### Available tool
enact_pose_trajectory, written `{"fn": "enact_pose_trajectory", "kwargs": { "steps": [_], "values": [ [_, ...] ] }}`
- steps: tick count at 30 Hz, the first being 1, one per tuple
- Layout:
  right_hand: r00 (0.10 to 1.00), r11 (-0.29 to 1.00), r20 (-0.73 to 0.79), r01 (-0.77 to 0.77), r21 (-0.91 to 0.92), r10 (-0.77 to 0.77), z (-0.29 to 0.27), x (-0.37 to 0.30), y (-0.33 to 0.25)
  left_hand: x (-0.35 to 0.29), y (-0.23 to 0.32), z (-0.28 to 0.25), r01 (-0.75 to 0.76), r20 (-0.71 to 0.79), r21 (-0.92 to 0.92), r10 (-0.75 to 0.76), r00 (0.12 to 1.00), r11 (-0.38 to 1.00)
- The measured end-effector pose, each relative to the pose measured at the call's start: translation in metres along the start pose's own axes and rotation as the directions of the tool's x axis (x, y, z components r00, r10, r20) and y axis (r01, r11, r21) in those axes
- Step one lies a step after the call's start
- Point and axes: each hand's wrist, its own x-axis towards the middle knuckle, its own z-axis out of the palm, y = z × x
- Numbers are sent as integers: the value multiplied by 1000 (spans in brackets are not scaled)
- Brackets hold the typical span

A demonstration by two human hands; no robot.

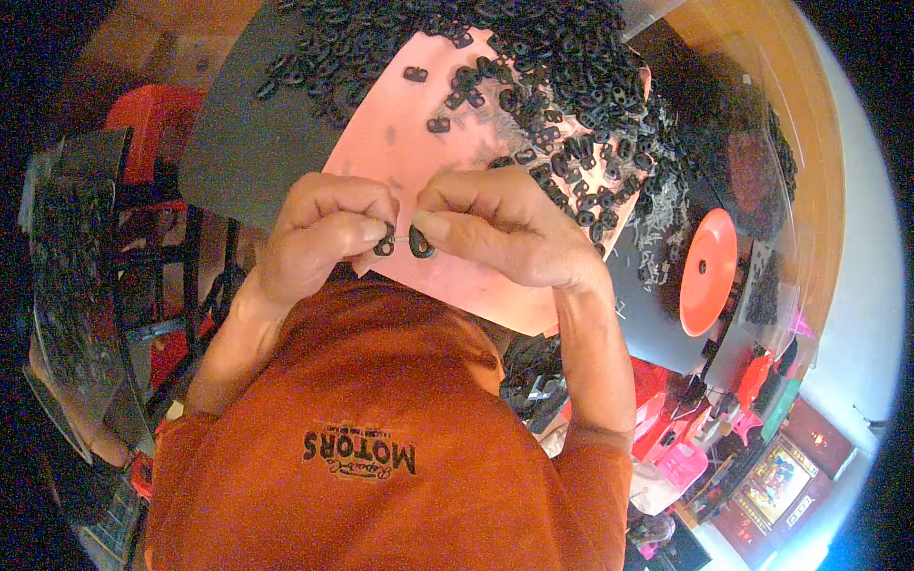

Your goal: The person sits on the floor and assembles small black plastic components by hand. They pick up individual pieces from a pile on a pink mat, fit them together, and place the assembled units into a red plate.

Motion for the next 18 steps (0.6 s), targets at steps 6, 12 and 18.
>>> {"fn": "enact_pose_trajectory", "kwargs": {
  "steps": [6, 12, 18],
  "values": [
    [992, 998, -120, -39, -43, 33, 16, 2, -5, -3, 1, 1, -24, -39, -88, 21, 999, 996],
    [961, 978, -275, -21, -207, -37, 33, 4, -9, -6, 2, 0, 19, -108, -140, -34, 994, 990],
    [848, 985, -523, 154, 81, -90, 61, 12, -3, -4, 6, 7, -28, -227, -186, -16, 974, 982]
  ]
}}
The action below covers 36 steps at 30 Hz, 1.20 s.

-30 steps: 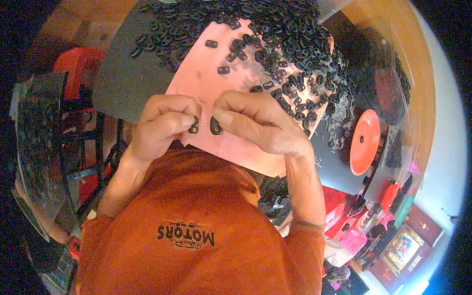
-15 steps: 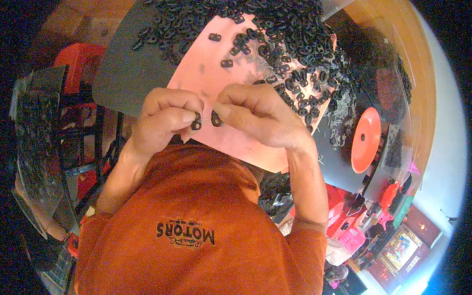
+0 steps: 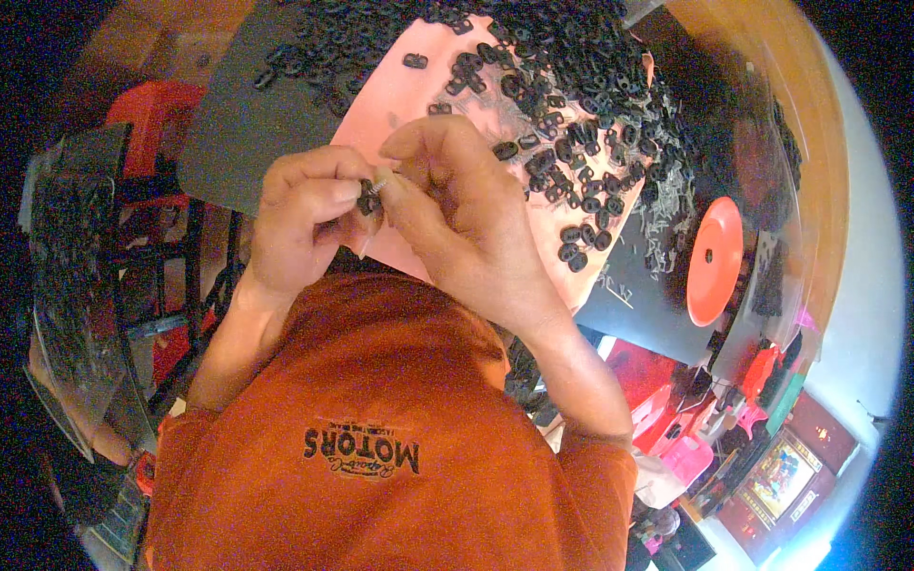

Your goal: The person sits on the floor and assembles small black plastic components by hand. They pick up individual pieces from a pile on a pink mat, fit them together, and place the assembled units into a red plate.

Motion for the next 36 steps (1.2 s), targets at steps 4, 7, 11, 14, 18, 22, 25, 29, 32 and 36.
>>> {"fn": "enact_pose_trajectory", "kwargs": {
  "steps": [4, 7, 11, 14, 18, 22, 25, 29, 32, 36],
  "values": [
    [996, 993, 41, 86, -75, -83, 0, -4, 1, 1, -6, -10, -32, 36, -13, 33, 999, 999],
    [989, 971, 83, 137, -195, -123, -5, -8, 5, 2, -6, -12, -37, 35, -32, 38, 999, 999],
    [972, 955, 10, 233, -182, -235, -2, -9, 17, 2, -6, -9, -43, 44, -55, 46, 998, 998],
    [997, 979, 8, 80, -189, -80, -4, -11, 6, 2, -4, -10, -6, 42, -11, 6, 999, 1000],
    [997, 998, -49, -52, 21, 53, -15, -3, 3, 2, -5, -7, -29, 56, 51, 26, 998, 998],
    [979, 977, 52, -202, 65, 199, -31, 4, -5, 3, -4, -7, -25, 74, 134, 15, 997, 991],
    [984, 984, 56, -172, 44, 170, -32, 6, -4, 5, -5, -5, -22, 76, 156, 10, 997, 988],
    [984, 984, 45, -169, -59, 172, -35, 5, -3, 5, -5, -1, -32, 84, 159, 18, 996, 987],
    [986, 984, 35, -160, -76, 163, -35, 3, -5, 5, -1, 2, -37, 100, 204, 17, 995, 978],
    [985, 981, 27, -166, -99, 169, -34, 1, -6, 6, -2, 4, -38, 102, 254, 12, 995, 967]
  ]
}}
